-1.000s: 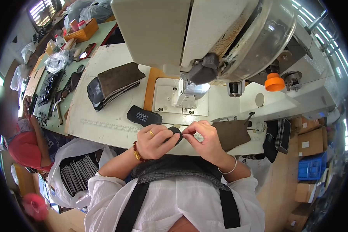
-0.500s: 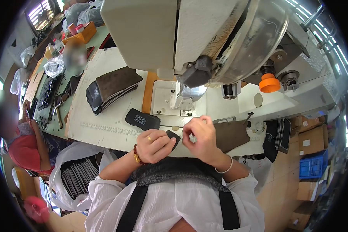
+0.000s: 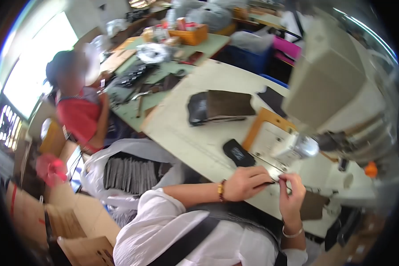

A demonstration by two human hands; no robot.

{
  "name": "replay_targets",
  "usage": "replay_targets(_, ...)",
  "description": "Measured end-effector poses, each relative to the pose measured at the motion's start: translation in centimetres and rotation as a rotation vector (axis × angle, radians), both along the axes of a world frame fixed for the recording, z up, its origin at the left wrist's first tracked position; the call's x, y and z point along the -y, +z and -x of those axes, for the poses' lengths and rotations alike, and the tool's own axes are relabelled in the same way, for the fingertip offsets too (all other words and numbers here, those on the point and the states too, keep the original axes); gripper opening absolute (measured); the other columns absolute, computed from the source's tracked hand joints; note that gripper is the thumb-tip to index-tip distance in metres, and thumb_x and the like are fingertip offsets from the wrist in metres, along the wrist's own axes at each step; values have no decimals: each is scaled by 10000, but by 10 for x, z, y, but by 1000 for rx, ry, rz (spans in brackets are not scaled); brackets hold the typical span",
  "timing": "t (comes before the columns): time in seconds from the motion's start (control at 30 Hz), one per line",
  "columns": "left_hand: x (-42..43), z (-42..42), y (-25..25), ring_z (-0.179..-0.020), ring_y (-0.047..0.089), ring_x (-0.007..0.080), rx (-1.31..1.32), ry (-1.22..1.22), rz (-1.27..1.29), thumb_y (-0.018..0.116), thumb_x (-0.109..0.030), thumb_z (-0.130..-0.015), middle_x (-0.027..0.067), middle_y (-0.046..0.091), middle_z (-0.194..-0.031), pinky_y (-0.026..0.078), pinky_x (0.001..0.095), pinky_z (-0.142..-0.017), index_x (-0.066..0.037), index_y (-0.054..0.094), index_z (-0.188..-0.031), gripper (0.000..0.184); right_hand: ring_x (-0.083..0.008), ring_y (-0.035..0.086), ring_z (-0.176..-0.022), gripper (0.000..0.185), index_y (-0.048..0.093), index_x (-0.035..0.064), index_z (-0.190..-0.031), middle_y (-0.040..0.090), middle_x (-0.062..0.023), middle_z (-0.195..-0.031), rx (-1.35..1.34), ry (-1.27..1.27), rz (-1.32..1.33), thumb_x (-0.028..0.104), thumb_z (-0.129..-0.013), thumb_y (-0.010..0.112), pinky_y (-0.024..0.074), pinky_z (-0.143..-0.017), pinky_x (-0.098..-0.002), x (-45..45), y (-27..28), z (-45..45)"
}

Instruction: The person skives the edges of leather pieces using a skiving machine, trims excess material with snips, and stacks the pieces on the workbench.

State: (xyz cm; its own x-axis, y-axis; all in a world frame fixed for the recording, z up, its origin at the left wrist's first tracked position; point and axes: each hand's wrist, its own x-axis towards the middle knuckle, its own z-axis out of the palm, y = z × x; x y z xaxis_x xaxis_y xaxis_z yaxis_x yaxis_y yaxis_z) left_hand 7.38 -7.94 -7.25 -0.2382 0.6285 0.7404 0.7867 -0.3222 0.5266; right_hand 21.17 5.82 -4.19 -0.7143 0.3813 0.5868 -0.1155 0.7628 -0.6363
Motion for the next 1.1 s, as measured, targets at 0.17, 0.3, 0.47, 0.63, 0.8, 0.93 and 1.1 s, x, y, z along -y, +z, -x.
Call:
replay_targets(0.17, 1, -5, 8, -847, 676, 273, 405, -140, 53, 775, 14, -799, 117, 677, -923, 531, 333, -743, -14, 674, -989, 217, -265, 566, -743, 107, 583, -8, -858, 606, -122, -796, 45, 132, -22, -34, -821, 679, 450, -728, -332, 3, 6, -2)
replay_targets(0.3, 2, -4, 9, -826, 672, 247, 481, -143, 105, 772, -29, -822, 97, 677, -892, 511, 329, -712, -5, 650, -959, 185, -280, 580, -736, 162, 591, 5, -838, 613, -107, -776, 72, 90, 62, -47, -769, 728, 451, -754, -354, 4, 3, -1)
replay_targets(0.47, 7, -1, 16, -802, 660, 232, 572, -206, 168, 764, -42, -832, 98, 674, -881, 509, 320, -722, -5, 645, -956, 176, -196, 574, -738, 194, 562, 5, -825, 591, -93, -787, 144, 174, 302, -102, -735, 698, 453, -697, -295, 2, 8, -2)
replay_targets(0.63, 6, 0, 4, -795, 647, 188, 646, -266, 229, 753, -67, -853, 87, 679, -887, 511, 309, -736, -2, 643, -969, 172, -154, 567, -752, 224, 567, 6, -851, 596, -71, -835, 175, 255, 407, -120, -717, 694, 455, -702, -275, -2, -1, -6)
replay_targets(0.8, 4, -1, -4, -796, 623, 127, 673, -311, 252, 754, -105, -874, 59, 675, -874, 503, 290, -734, -5, 645, -991, 188, -138, 569, -781, 214, 566, -7, -881, 596, -77, -872, 158, 305, 647, -125, -748, 685, 461, -697, -248, -4, -13, -8)
replay_targets(0.93, 4, 0, 1, -780, 599, 90, 744, -307, 269, 768, -135, -875, 48, 668, -840, 492, 273, -717, -5, 639, -981, 212, -140, 582, -791, 168, 568, -32, -915, 597, -93, -881, 147, 259, 899, -119, -812, 668, 502, -672, -243, 2, -10, -9)
replay_targets(1.1, 3, 1, -2, -758, 582, 68, 747, -273, 316, 789, -172, -860, 40, 663, -805, 481, 260, -691, -7, 633, -969, 252, -139, 597, -739, 151, 583, -46, -962, 598, -94, -886, 145, 284, 878, -107, -848, 660, 524, -644, -251, -2, -18, -12)
